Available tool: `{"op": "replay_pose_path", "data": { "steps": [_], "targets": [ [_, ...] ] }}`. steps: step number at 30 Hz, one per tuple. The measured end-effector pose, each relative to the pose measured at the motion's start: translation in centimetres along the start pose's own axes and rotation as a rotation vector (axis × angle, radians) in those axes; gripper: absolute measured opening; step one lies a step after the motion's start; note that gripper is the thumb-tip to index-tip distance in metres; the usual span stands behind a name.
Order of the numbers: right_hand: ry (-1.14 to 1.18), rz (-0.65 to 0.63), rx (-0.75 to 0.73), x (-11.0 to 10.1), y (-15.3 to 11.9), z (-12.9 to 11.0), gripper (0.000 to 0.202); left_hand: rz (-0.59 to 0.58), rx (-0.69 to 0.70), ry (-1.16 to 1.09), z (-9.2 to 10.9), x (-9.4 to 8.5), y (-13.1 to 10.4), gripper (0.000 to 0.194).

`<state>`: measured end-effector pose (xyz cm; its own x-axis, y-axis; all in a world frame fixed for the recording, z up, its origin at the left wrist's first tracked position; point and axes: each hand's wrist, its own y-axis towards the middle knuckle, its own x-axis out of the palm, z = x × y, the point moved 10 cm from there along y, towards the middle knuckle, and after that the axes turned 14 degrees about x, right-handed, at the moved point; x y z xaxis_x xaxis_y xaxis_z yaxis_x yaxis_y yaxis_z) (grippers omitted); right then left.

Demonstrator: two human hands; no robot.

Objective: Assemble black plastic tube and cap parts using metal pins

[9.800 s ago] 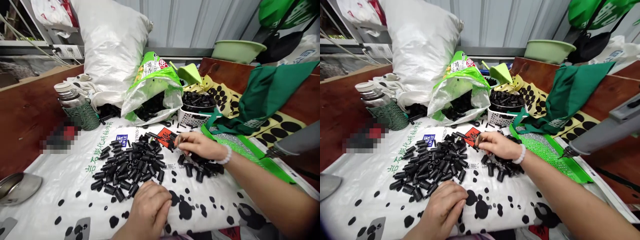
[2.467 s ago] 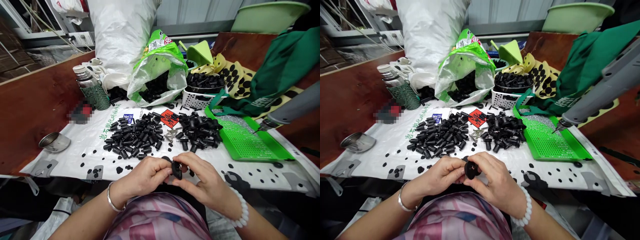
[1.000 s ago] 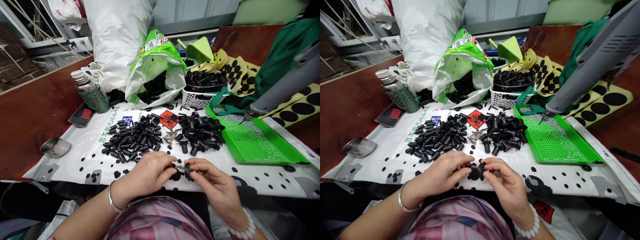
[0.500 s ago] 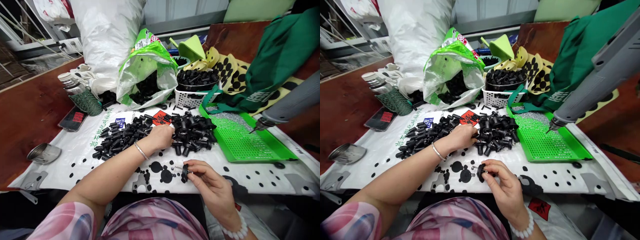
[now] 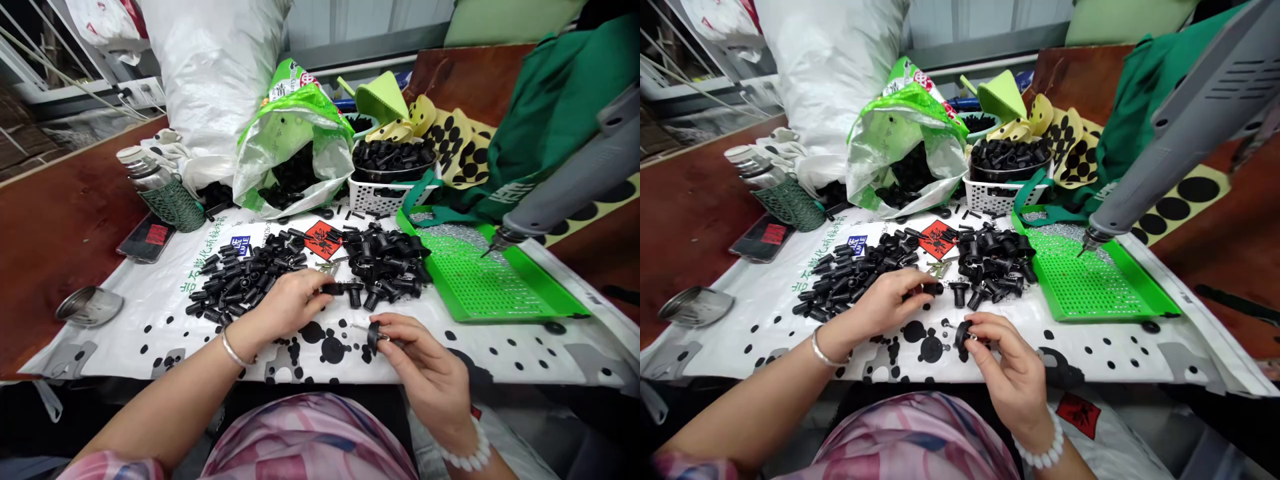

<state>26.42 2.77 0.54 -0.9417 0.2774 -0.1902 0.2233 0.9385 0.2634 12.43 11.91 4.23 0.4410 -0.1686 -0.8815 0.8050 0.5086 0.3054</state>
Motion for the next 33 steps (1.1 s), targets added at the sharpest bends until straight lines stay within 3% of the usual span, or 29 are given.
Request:
{"op": "replay_pose_path", "data": {
  "steps": [4, 9, 21, 33],
  "targets": [
    [-0.016, 0.084, -0.076, -0.4, 0.3, -2.0, 0.015, 0.134, 0.049, -0.161, 1.8, -0.1, -2.4, 0.018],
    [-0.125, 0.008, -0.172, 1.0, 0.2, -3.9, 0.021, 0.206, 0.062, -0.206, 2.6, -0.4, -3.9, 0.016],
    [-0.524, -0.167, -0.502, 4.0, -1.3, -7.8, 0.019, 0.132, 0.092, -0.113, 2.8, 0.0, -5.8, 0.016],
    [-0.542, -0.220, -0.473, 5.1, -1.2, -7.4, 0.016, 0.081, 0.155, -0.039, 3.6, 1.0, -5.9, 0.019]
  ]
}}
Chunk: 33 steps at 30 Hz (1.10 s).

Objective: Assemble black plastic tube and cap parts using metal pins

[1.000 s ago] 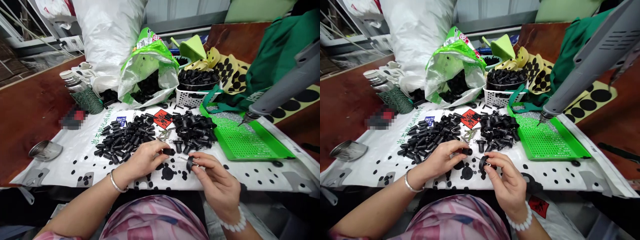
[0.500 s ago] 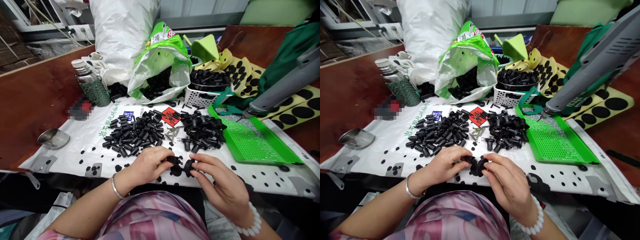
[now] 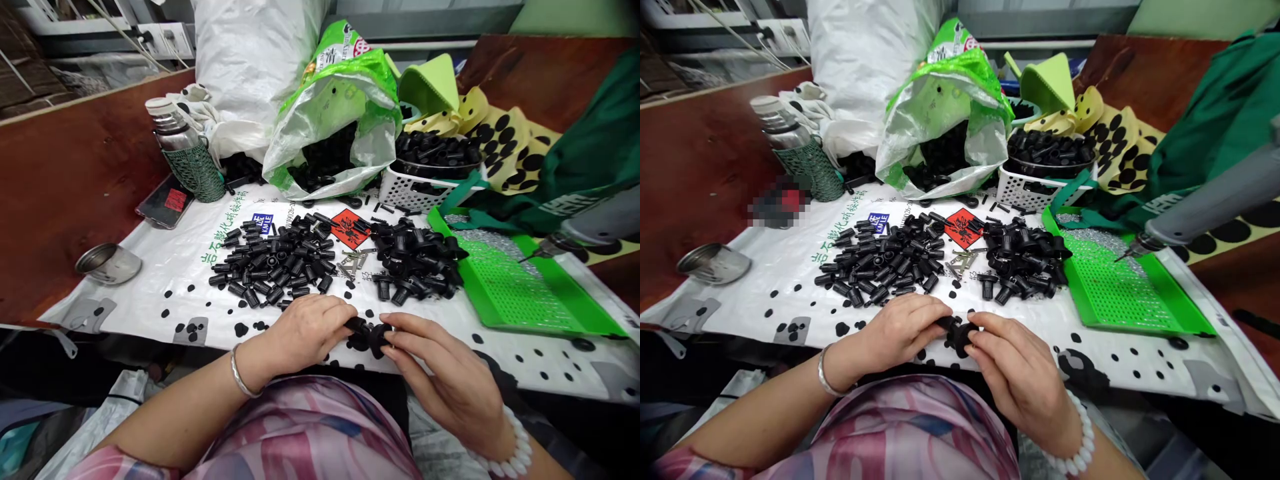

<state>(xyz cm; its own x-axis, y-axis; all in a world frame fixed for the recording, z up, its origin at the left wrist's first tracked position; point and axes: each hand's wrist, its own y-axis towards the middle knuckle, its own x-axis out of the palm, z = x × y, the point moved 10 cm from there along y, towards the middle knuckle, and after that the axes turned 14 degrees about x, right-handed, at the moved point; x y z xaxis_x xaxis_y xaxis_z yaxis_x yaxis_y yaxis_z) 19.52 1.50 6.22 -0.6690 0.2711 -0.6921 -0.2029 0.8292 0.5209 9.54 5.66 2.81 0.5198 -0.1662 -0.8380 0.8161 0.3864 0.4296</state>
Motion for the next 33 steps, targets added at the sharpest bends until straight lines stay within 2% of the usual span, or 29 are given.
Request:
{"op": "replay_pose_path", "data": {
  "steps": [7, 9, 12, 14, 24, 27, 30, 33],
  "targets": [
    [0.151, -0.047, 0.075, 1.1, 0.1, 1.8, 0.019, 0.032, -0.030, -0.174, -0.3, 0.5, -0.1, 0.026],
    [0.140, -0.074, 0.071, 1.3, 0.2, 2.1, 0.027, 0.044, -0.061, -0.228, -0.6, 0.3, -0.3, 0.026],
    [0.064, -0.152, -0.002, 1.7, 0.1, 1.4, 0.049, 0.049, -0.100, -0.294, -0.8, 0.1, -0.6, 0.025],
    [0.002, -0.187, -0.063, 1.9, 0.0, 0.6, 0.053, 0.040, -0.100, -0.321, -0.7, 0.1, -0.6, 0.025],
    [-0.088, -0.163, -0.193, 1.4, 0.2, -1.9, 0.033, -0.001, 0.057, -0.331, 1.2, -0.6, -0.8, 0.024],
    [-0.102, -0.122, -0.150, 1.6, 0.4, -2.0, 0.028, 0.023, 0.059, -0.238, 1.3, -1.0, -1.0, 0.026],
    [-0.094, -0.066, -0.055, 1.7, 1.0, -1.6, 0.024, 0.095, 0.058, -0.139, 1.2, -1.5, -1.2, 0.026],
    [-0.087, -0.082, 0.000, 2.0, 1.6, -1.1, 0.026, 0.153, 0.034, -0.150, 0.7, -1.6, -1.1, 0.026]
  ]
}}
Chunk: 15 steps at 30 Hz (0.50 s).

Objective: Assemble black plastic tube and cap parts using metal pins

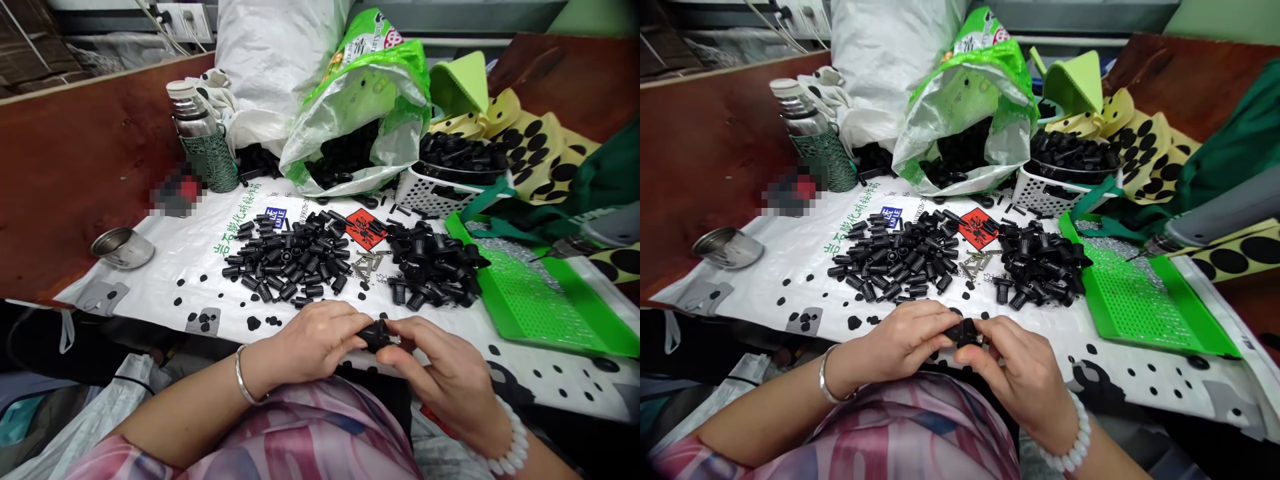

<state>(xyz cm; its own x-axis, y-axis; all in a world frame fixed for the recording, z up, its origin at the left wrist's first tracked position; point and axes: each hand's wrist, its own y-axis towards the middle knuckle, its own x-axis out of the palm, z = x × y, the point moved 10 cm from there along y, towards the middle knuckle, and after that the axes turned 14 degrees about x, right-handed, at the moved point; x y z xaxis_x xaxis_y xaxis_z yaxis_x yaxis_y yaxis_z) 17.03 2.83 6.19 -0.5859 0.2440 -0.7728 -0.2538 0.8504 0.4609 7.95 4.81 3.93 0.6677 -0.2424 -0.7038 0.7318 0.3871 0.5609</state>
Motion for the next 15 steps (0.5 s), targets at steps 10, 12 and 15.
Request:
{"op": "replay_pose_path", "data": {
  "steps": [10, 12, 15],
  "targets": [
    [-0.166, -0.105, -0.226, 0.0, -0.6, -1.7, 0.031, -0.063, -0.058, -0.184, -0.2, 1.0, 0.1, 0.025],
    [-0.174, -0.081, -0.153, -0.2, 0.0, -1.2, 0.035, -0.025, -0.047, -0.172, 0.0, 1.0, 0.2, 0.025],
    [-0.208, -0.066, -0.095, -0.4, 0.4, -0.9, 0.047, 0.017, -0.046, -0.175, 0.1, 0.8, 0.4, 0.025]
  ]
}}
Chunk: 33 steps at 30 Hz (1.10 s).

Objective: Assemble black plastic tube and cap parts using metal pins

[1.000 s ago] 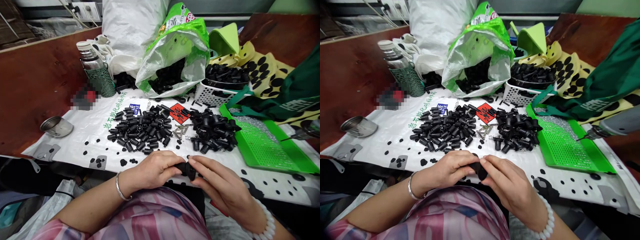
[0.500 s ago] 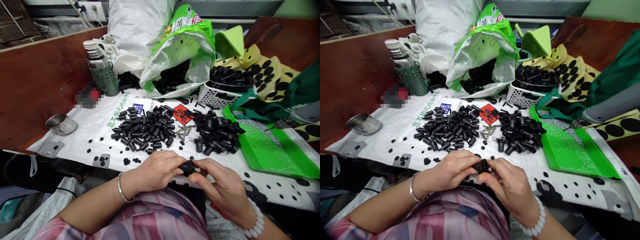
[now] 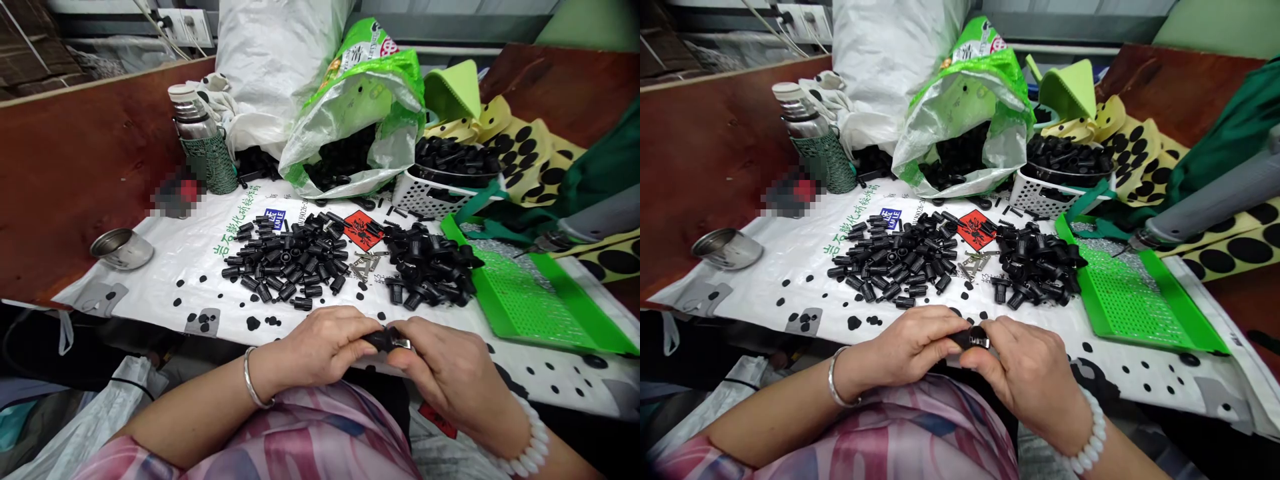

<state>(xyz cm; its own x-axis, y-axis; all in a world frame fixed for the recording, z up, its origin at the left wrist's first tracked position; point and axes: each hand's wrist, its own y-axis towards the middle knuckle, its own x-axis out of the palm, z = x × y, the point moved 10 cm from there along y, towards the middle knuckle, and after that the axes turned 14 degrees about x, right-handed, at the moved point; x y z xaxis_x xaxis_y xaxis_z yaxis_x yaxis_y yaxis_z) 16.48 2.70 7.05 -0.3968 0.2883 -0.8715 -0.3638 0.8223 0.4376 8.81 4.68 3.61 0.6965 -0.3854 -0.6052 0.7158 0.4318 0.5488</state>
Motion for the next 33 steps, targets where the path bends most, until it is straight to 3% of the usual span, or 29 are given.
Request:
{"op": "replay_pose_path", "data": {
  "steps": [3, 6, 14, 17, 20, 26, 30, 33],
  "targets": [
    [-0.015, -0.018, -0.073, -0.2, -0.4, -0.5, 0.058, 0.001, -0.029, -0.056, -0.3, -0.1, 0.1, 0.026],
    [-0.043, -0.061, -0.159, 0.0, -1.2, -1.1, 0.045, -0.033, -0.076, -0.131, -0.7, 0.2, -0.1, 0.025],
    [0.162, -0.057, 0.088, 0.7, -0.5, 0.4, 0.033, -0.043, 0.008, 0.081, 0.3, 0.8, -0.3, 0.025],
    [0.180, -0.025, 0.057, 0.5, -0.4, 0.1, 0.029, -0.019, 0.011, 0.087, 0.3, 0.5, -0.5, 0.025],
    [0.161, -0.044, 0.020, 0.6, -0.6, 0.1, 0.043, 0.025, -0.075, 0.031, -0.6, -0.3, -0.7, 0.023],
    [0.180, -0.034, 0.041, 0.8, -0.9, 0.1, 0.037, -0.091, -0.094, 0.089, -0.8, 0.8, -0.7, 0.017],
    [0.311, 0.041, 0.179, 1.4, -0.3, 0.5, 0.034, 0.065, 0.000, 0.263, -0.1, -0.3, -0.5, 0.023],
    [0.418, 0.091, 0.227, 1.6, 0.4, 1.0, 0.033, 0.125, -0.023, 0.344, -0.3, -1.0, 0.1, 0.024]
  ]
}}
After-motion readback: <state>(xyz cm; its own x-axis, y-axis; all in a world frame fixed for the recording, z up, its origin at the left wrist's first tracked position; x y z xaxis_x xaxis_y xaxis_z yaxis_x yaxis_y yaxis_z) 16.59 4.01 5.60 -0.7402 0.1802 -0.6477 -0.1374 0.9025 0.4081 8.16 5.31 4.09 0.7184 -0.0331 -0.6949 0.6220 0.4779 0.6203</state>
